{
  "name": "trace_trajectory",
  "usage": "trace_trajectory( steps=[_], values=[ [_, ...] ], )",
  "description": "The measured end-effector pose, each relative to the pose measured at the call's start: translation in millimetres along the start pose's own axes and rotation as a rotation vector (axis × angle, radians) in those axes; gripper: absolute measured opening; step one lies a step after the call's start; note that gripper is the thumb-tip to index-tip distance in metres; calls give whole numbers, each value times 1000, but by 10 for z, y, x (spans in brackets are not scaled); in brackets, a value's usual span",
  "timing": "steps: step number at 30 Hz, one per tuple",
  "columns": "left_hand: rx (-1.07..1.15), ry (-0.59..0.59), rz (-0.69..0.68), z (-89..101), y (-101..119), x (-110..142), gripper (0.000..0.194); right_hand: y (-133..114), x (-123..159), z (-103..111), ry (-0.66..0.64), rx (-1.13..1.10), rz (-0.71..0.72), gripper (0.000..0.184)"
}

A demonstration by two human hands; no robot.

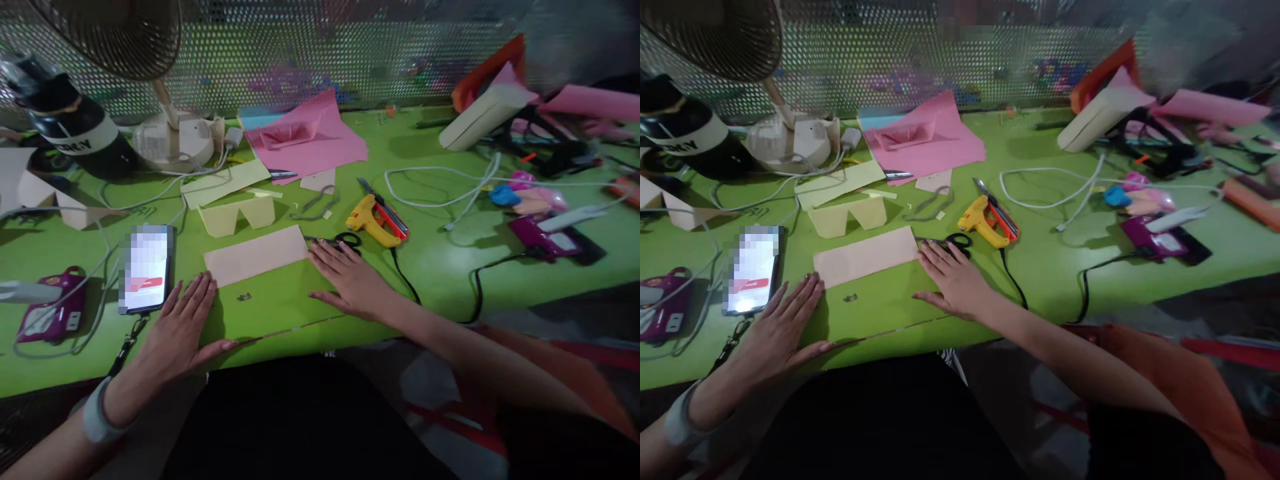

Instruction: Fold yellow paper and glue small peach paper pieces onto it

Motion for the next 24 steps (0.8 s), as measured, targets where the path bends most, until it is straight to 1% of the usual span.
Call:
trace_trajectory(
  steps=[2,4,7,9,10,12,13,15,17,18,19,21,22,24],
  values=[
    [1,-23,-18,37,32,-8,102,78,-65,-16,14,1,-16,82],
    [21,-44,-50,102,91,-34,95,139,-133,-37,24,-10,-21,83],
    [107,-54,-79,222,168,-122,69,191,-226,-67,21,-28,-25,80],
    [207,-22,-68,303,165,-220,49,203,-271,-50,33,-34,-22,76],
    [250,10,-48,340,135,-279,43,211,-283,-20,50,-35,-18,74],
    [293,85,13,387,28,-404,38,274,-269,88,110,-32,-27,66],
    [287,110,46,388,-35,-465,38,350,-234,165,151,-31,-54,61],
    [257,119,73,351,-123,-574,38,625,-96,343,243,-32,-177,50],
    [234,85,51,278,-132,-660,38,1051,135,504,322,-36,-396,41],
    [224,66,27,239,-101,-692,39,1284,261,544,319,-31,-517,38],
    [214,55,-2,206,-46,-716,42,1505,384,570,306,-10,-631,35],
    [179,54,-79,153,133,-743,52,1866,545,506,186,-51,-779,33],
    [159,63,-122,133,242,-748,58,1988,577,444,121,-112,-806,33],
    [135,20,-203,45,460,-749,77,2127,567,353,39,-209,-805,33]
  ],
)
Point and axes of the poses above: each hand's wrist, its own x-axis away from the middle knuckle, its own z-axis out of the back of the hand, y = z × x, the point moved 8 cm from there along -x, towards the middle knuckle, and after that the axes turned 7 degrees about z, right-handed, at the moved point
